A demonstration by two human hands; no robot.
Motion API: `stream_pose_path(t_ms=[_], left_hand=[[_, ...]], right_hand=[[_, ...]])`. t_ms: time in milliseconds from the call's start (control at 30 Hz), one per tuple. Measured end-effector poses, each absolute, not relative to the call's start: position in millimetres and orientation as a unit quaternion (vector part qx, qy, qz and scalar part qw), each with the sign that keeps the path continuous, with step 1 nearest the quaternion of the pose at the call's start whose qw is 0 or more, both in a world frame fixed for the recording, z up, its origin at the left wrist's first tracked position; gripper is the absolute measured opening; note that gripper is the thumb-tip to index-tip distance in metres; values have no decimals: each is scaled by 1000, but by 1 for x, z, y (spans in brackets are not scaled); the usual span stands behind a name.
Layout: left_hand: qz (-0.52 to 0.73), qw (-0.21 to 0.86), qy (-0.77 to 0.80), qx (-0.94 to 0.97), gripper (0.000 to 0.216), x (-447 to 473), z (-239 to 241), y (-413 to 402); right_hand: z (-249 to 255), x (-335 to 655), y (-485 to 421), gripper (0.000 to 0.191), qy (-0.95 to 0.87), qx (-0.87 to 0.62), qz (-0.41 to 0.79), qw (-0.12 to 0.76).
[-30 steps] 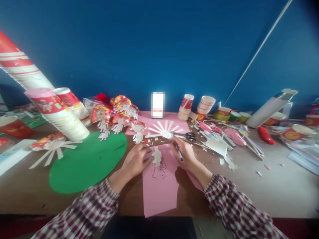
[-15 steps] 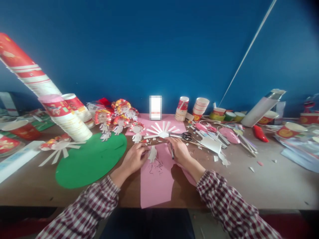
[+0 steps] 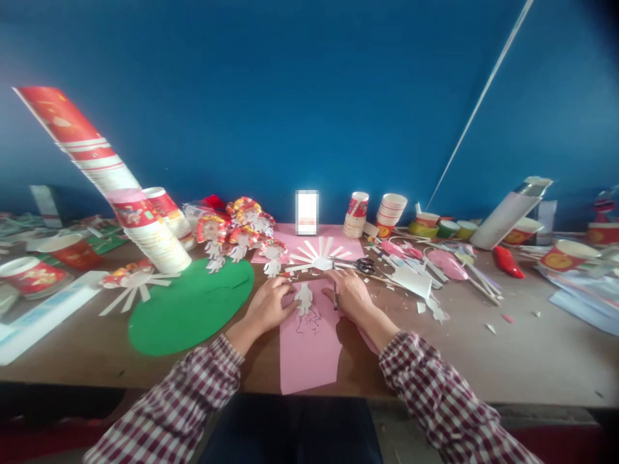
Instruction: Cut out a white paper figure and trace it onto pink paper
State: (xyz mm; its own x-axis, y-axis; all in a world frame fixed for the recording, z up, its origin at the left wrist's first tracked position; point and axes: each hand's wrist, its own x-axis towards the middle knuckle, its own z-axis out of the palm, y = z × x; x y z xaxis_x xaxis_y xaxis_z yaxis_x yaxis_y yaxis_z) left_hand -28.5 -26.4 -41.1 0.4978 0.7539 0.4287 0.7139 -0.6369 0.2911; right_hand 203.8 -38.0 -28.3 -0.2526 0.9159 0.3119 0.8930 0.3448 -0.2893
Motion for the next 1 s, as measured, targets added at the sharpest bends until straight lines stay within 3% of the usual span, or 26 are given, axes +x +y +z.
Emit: stream_pose_path(t_ms=[700,900,1000], left_hand=[[290,40,409,864,17,-28,-40,-27],[290,43,389,873,21,-31,-44,-22],[296,52,390,871,20,-33,-49,-18]], right_hand=[[-32,206,-37,38,-764,-604,3,224],[-30,209,-36,33,-762,-582,7,286],[-30,212,-34,41,-746,-585,15,318]])
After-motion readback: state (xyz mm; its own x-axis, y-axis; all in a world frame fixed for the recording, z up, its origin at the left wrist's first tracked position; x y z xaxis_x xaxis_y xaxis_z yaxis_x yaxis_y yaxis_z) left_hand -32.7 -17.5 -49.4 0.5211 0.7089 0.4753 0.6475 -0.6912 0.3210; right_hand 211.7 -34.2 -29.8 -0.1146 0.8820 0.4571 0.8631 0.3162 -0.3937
